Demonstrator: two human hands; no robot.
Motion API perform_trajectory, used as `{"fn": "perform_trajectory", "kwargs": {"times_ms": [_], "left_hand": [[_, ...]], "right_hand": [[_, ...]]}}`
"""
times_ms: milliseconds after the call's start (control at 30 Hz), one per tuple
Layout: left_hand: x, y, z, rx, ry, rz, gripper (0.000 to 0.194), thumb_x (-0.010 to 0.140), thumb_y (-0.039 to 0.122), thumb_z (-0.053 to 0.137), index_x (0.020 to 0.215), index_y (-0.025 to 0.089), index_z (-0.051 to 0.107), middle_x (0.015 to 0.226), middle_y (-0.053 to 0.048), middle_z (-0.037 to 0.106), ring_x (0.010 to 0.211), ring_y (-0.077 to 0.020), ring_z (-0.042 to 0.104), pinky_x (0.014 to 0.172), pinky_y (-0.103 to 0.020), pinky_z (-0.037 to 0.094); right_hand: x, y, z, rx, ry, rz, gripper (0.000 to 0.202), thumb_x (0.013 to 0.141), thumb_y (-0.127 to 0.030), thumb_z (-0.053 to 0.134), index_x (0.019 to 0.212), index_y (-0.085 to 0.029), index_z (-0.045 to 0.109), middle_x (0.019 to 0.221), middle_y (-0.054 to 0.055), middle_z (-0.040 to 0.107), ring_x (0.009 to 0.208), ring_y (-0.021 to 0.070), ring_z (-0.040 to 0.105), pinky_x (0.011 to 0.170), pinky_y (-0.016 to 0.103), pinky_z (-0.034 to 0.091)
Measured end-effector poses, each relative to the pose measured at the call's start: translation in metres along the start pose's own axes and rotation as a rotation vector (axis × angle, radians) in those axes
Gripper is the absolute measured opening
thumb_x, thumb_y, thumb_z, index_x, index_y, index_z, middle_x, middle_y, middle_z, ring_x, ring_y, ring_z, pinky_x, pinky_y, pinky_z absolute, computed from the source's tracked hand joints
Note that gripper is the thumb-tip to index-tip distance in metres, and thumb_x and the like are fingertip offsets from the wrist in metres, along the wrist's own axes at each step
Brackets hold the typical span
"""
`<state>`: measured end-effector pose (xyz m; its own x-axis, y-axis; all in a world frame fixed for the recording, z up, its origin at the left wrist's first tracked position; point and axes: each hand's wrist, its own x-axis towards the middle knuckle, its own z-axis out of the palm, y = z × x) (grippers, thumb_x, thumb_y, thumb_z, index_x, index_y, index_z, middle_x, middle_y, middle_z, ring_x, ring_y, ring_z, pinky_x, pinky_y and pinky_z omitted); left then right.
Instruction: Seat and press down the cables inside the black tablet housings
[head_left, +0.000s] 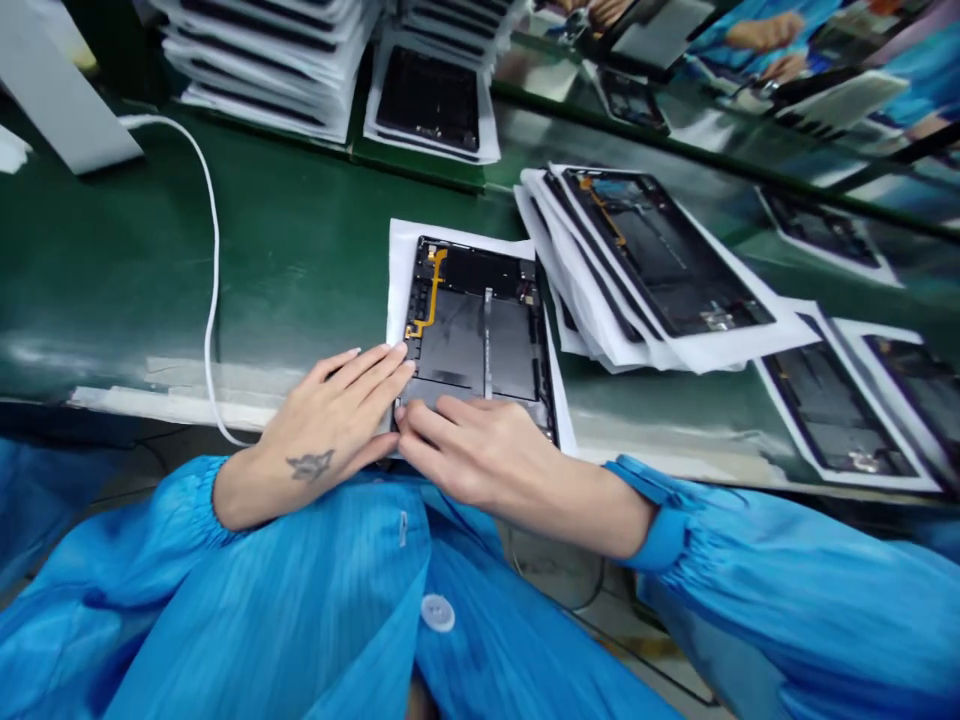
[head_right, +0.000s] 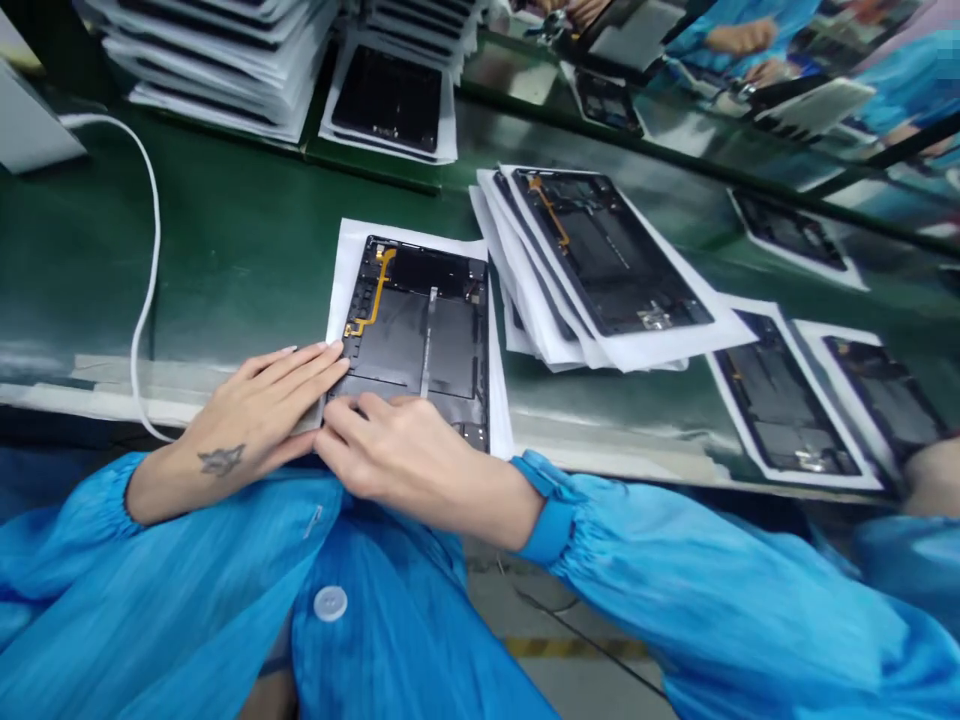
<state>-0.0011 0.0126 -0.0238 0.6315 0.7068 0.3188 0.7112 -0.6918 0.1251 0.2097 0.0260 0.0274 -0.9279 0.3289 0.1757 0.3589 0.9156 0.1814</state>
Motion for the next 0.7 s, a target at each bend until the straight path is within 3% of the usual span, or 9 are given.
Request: {"fn": "perform_trajectory", "kwargs": {"times_ms": [100,167,233,333,400,500,600,700], "left_hand": [[-0.005,-0.002,-0.004,-0.003,-0.019,-0.002,0.058,0.105,0.042,0.042,0.152,0.007,0.039,0.158,-0.016,0.042,0.147,-0.0269,0.04,0.118,-0.044,0.037],[-0.014,-0.003,-0.008,0.014,-0.005,-0.015,0.063,0.104,0.045,0.044,0.155,0.01,0.034,0.158,-0.017,0.041,0.147,-0.028,0.04,0.121,-0.046,0.035],[-0.026,-0.002,-0.014,0.008,0.04,-0.041,0.062,0.104,0.042,0.047,0.157,0.014,0.031,0.156,-0.016,0.045,0.145,-0.0277,0.044,0.12,-0.047,0.038],[-0.04,0.002,-0.021,-0.022,0.121,-0.071,0.055,0.103,0.026,0.049,0.156,0.022,0.034,0.147,-0.012,0.056,0.136,-0.0245,0.054,0.114,-0.043,0.048],[-0.043,0.006,-0.024,-0.014,0.152,-0.077,0.052,0.102,0.017,0.049,0.153,0.024,0.04,0.141,-0.011,0.062,0.129,-0.0231,0.061,0.109,-0.041,0.052],[-0.04,0.012,-0.027,0.042,0.148,-0.061,0.05,0.1,0.012,0.046,0.15,0.023,0.046,0.134,-0.01,0.065,0.122,-0.022,0.065,0.106,-0.039,0.055],[-0.033,0.017,-0.029,0.092,0.115,-0.046,0.051,0.1,0.01,0.043,0.148,0.022,0.047,0.133,-0.01,0.066,0.121,-0.0218,0.065,0.106,-0.038,0.055],[-0.027,0.022,-0.031,0.113,0.091,-0.053,0.05,0.1,0.009,0.042,0.148,0.021,0.048,0.131,-0.011,0.067,0.121,-0.0215,0.064,0.105,-0.038,0.055]], "right_hand": [[-0.003,0.001,0.002,-0.002,0.025,0.024,0.018,0.099,-0.01,0.048,0.093,-0.015,0.064,0.082,0.003,0.064,0.067,0.0154,0.049,0.051,0.031,0.027],[-0.01,-0.001,-0.001,0.036,0.114,0.095,0.022,0.1,-0.009,0.044,0.104,-0.013,0.066,0.089,0.006,0.069,0.072,0.0162,0.055,0.054,0.03,0.037],[-0.021,-0.006,-0.006,0.097,0.307,0.232,0.029,0.1,-0.008,0.042,0.117,-0.013,0.065,0.1,0.009,0.071,0.083,0.0183,0.062,0.063,0.031,0.047],[-0.038,-0.02,-0.008,0.205,0.666,0.514,0.038,0.097,-0.011,0.054,0.133,-0.021,0.06,0.105,0.008,0.072,0.087,0.0212,0.065,0.073,0.035,0.052],[-0.047,-0.03,-0.005,0.334,0.883,0.71,0.042,0.094,-0.016,0.063,0.135,-0.025,0.06,0.096,0.005,0.071,0.076,0.0197,0.063,0.068,0.035,0.052],[-0.055,-0.041,0.004,0.671,1.139,0.898,0.027,0.098,-0.028,0.06,0.124,-0.027,0.068,0.075,0.0,0.062,0.059,0.0146,0.055,0.054,0.031,0.045],[-0.063,-0.047,0.012,0.994,1.226,0.857,0.026,0.104,-0.035,0.049,0.112,-0.027,0.073,0.063,-0.003,0.056,0.053,0.0125,0.052,0.051,0.029,0.043],[-0.073,-0.048,0.017,1.015,1.173,0.739,0.039,0.106,-0.045,0.04,0.109,-0.026,0.075,0.076,0.002,0.067,0.07,0.0167,0.063,0.066,0.034,0.051]]}}
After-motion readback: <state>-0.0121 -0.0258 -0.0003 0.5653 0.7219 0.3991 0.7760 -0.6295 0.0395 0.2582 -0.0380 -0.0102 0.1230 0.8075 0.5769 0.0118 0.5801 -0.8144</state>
